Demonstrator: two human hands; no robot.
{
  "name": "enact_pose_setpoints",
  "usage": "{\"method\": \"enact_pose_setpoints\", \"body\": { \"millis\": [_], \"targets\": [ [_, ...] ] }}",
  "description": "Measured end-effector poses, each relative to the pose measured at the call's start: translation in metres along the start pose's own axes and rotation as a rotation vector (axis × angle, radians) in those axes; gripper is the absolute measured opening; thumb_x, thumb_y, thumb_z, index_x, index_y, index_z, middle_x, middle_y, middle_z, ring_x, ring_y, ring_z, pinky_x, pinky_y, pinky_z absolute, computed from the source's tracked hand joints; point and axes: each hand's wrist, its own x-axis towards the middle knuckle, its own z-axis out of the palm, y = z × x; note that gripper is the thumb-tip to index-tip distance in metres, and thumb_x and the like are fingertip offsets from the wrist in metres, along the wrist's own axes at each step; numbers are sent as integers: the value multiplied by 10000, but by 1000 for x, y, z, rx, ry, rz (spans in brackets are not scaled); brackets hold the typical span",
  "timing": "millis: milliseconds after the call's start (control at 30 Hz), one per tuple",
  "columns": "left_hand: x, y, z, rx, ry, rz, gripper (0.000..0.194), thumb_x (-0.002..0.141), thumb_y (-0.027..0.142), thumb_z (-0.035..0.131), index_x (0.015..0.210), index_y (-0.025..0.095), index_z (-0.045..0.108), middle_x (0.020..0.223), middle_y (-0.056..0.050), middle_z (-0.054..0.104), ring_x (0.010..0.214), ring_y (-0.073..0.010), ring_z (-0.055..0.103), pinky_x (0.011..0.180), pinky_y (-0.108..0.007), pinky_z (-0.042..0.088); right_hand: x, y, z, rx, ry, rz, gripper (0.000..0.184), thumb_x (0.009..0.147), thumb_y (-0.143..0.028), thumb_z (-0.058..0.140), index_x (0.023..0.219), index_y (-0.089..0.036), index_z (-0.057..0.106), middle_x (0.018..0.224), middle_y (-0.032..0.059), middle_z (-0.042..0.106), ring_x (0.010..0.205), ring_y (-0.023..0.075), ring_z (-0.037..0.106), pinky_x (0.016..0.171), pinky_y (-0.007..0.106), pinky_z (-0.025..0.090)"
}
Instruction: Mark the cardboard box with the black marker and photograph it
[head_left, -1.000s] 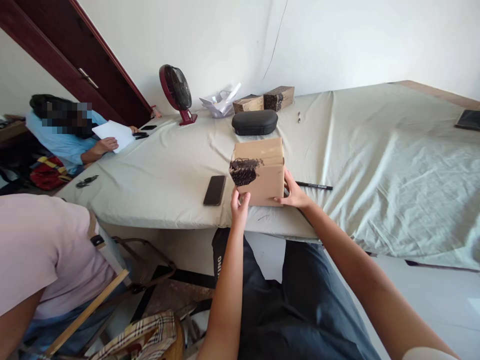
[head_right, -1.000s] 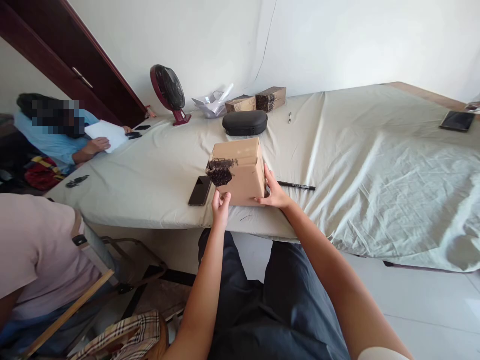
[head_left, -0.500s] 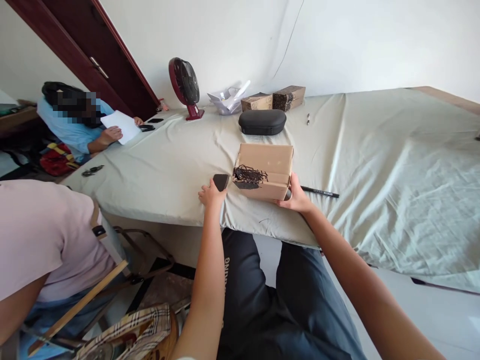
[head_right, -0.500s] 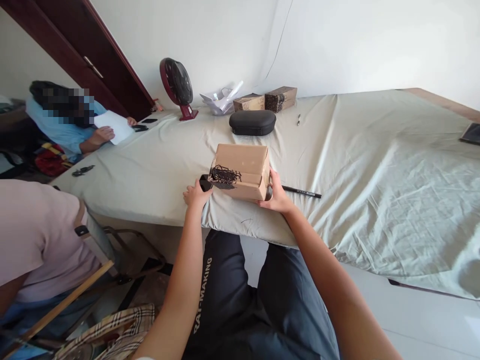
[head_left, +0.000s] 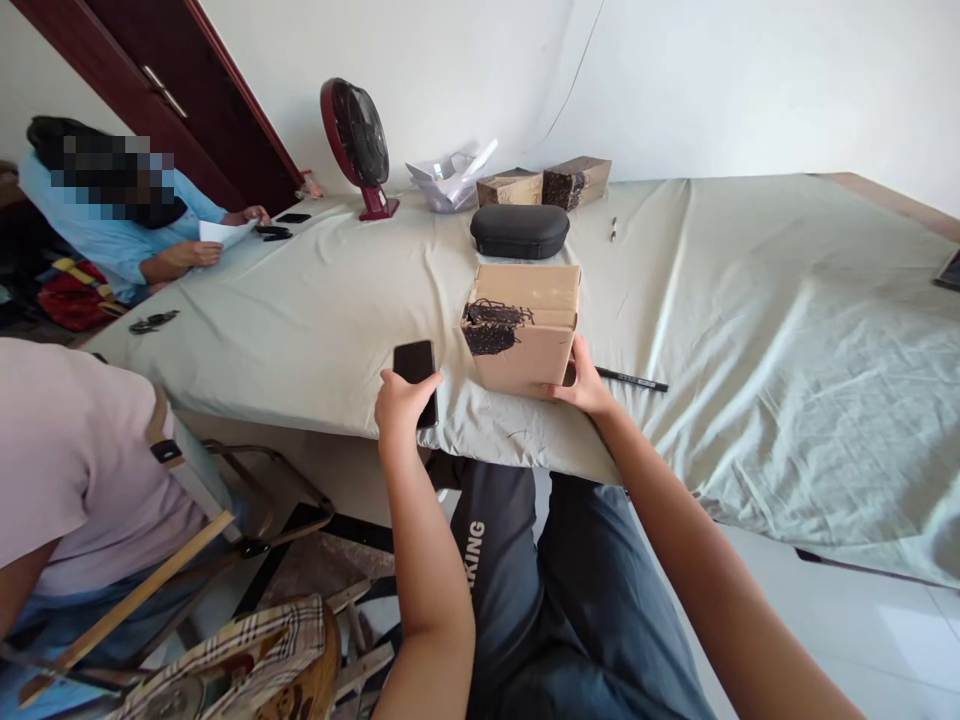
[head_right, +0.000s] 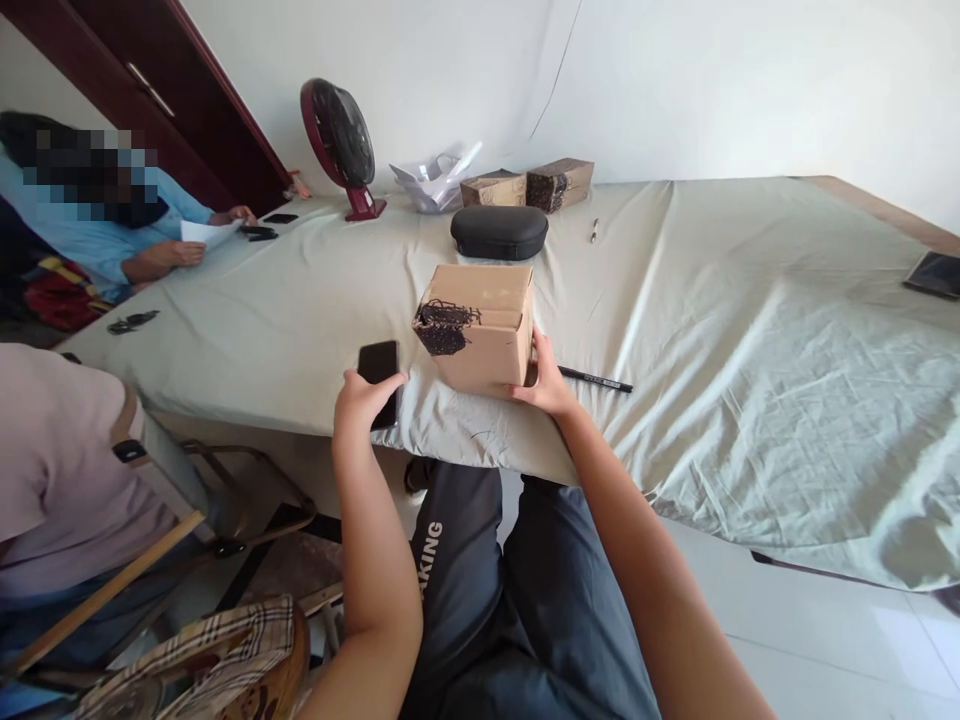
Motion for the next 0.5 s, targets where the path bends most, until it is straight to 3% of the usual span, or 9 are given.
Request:
{"method": "enact_pose_setpoints", "body": {
  "millis": [133,233,367,500],
  "targets": [
    [-40,14,-29,-191,163,37,719,790,599,759,1324,205,481,1310,-219,735,1282,-463,699,1057,-579,567,2,2,-1,5,-1,2,1357,652,-765,896,1725,-286,217,1645,206,350,1577,484,311,1191,651,469],
    [-73,26,-40,-306,235,73,669,768,614,779,1248,252,488,1218,-167,751,1199,-448,727,1017,-602,586,2,1,-1,21,9,20,1353,640,-747,912,1716,-285,235,1648,214,340,1574,497,305,1177,673,470],
    [-106,32,-38,-443,299,190,607,708,526,831,1162,276,514,1133,-104,752,1111,-390,745,988,-577,603,2,3,-1,56,31,36,1303,649,-709,927,1702,-327,261,1672,184,337,1584,491,297,1190,696,449],
    [-119,33,-30,-547,378,286,582,668,450,836,1141,262,552,1095,-82,752,1034,-331,752,956,-520,613,1,6,-2,88,30,47,1248,677,-683,921,1693,-343,281,1701,167,330,1603,490,281,1199,706,434]
  ]
}}
